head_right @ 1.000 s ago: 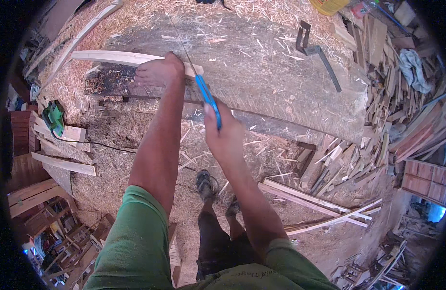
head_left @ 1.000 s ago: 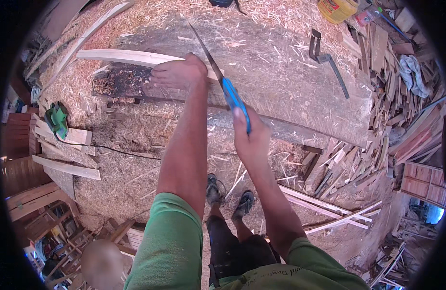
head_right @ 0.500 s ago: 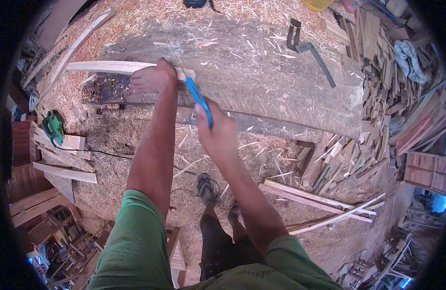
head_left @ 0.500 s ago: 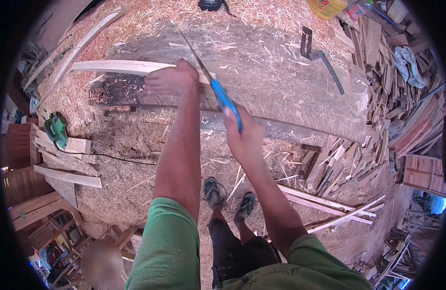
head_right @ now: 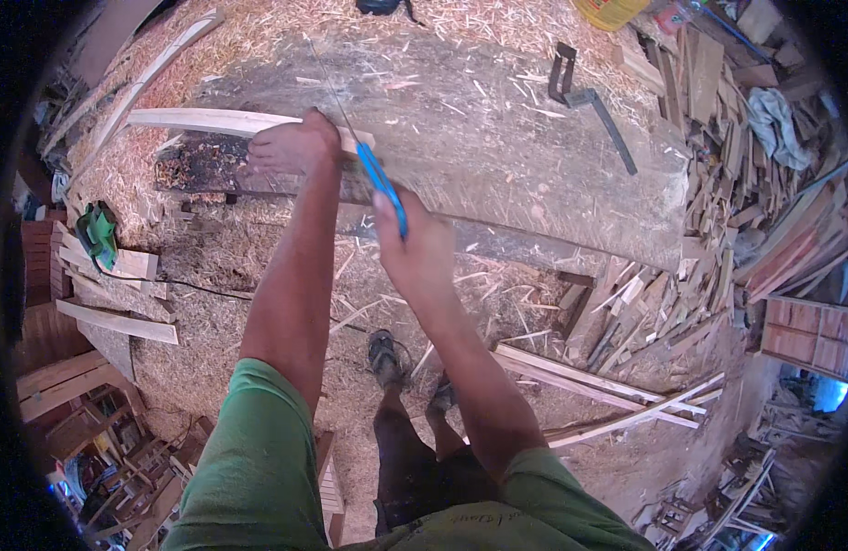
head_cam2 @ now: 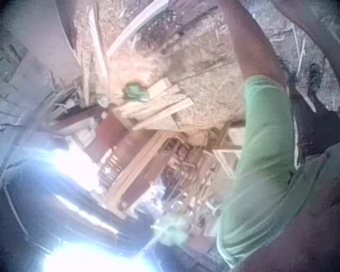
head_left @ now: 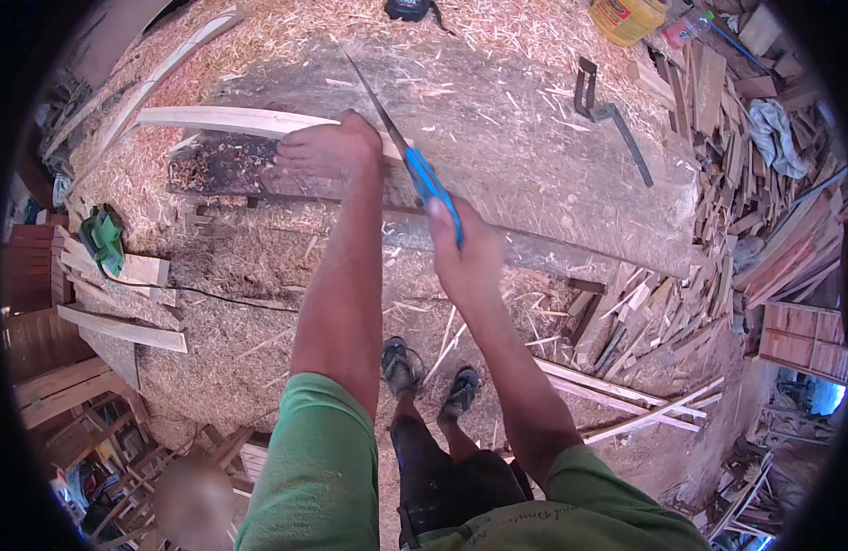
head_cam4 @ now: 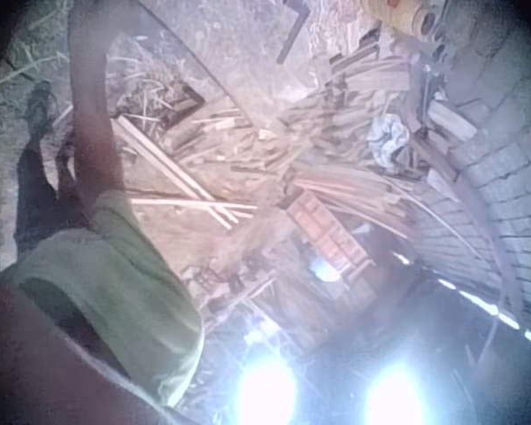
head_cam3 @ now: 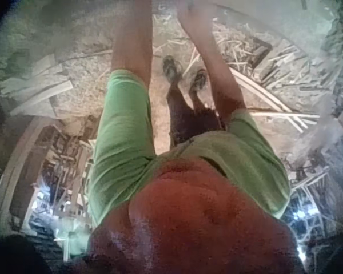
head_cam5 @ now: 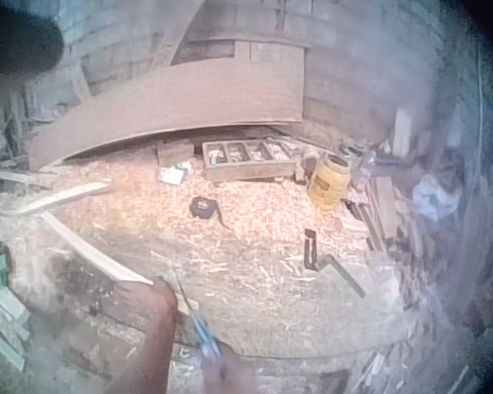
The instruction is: The person measures and marks a piece of wood with a tape measure, a try square, and a pencil, then cuts the marked wood with a hand saw.
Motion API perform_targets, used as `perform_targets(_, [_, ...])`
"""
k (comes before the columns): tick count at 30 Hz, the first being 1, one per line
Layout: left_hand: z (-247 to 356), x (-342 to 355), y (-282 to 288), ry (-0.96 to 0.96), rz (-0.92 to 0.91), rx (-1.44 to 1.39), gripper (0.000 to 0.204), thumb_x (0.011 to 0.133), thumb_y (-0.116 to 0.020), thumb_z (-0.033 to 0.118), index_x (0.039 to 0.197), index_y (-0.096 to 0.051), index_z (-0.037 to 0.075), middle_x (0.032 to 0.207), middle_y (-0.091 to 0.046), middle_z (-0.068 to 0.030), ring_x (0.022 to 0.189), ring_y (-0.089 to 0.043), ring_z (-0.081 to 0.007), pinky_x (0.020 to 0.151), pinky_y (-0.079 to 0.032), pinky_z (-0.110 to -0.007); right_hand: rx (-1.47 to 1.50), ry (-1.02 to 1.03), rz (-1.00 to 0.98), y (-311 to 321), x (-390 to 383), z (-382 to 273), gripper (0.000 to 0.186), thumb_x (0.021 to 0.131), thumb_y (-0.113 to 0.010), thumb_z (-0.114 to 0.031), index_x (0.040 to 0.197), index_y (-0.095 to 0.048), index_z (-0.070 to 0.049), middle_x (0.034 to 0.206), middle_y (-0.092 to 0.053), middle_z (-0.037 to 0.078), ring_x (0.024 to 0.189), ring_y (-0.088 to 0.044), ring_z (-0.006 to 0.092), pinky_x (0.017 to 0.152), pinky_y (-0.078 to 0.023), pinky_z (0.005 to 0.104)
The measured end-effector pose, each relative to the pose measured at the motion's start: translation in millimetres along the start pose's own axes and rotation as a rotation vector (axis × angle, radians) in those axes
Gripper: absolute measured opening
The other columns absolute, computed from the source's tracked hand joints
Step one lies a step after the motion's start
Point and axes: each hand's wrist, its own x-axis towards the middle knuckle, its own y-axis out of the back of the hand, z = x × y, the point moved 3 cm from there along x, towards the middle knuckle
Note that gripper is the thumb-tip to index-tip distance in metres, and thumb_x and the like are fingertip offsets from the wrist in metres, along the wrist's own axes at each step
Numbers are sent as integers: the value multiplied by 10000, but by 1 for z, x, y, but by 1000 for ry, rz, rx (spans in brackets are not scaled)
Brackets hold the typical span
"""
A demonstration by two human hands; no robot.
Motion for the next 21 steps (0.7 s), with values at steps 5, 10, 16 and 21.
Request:
perform_targets(5, [-21, 21, -1, -44, 118, 41, 1017, 805, -765, 349, 1440, -224, -234, 1495, -319, -380, 1478, -251, -523, 1277, -127, -565, 148, -101, -61, 37, -103, 23, 393, 1034, -554, -262, 1239, -667, 54, 694, -640, 91, 593, -581, 115, 553, -469, 322])
perform_targets(10, [-14, 15, 9, -56, 73, 21, 1025, 800, -762, 342, 1447, -212, -232, 1502, -310, -385, 1482, -251, -516, 1276, -127, -567, 150, -36, 7, 55, -141, 21, 390, 1021, -545, -236, 1253, -665, 53, 679, -651, 90, 598, -596, 109, 565, -480, 317])
perform_targets(16, [-1, 0, -8, -35, 50, 16, 1052, 801, -776, 365, 1460, -211, -229, 1501, -326, -389, 1490, -248, -507, 1271, -143, -567, 122, 23, 30, -5, 16, -7, 340, 1027, -619, -284, 1247, -670, -30, 660, -624, 163, 554, -656, 283, 527, -480, 405])
perform_targets(21, [-31, 31, -19, -103, 336, 187, 959, 745, -774, 396, 1358, -342, -202, 1404, -436, -339, 1402, -366, -501, 1238, -215, -571, 170, -5, -11, 43, -133, 29, 385, 1032, -577, -259, 1303, -649, 5, 668, -630, 101, 583, -630, 173, 547, -485, 345])
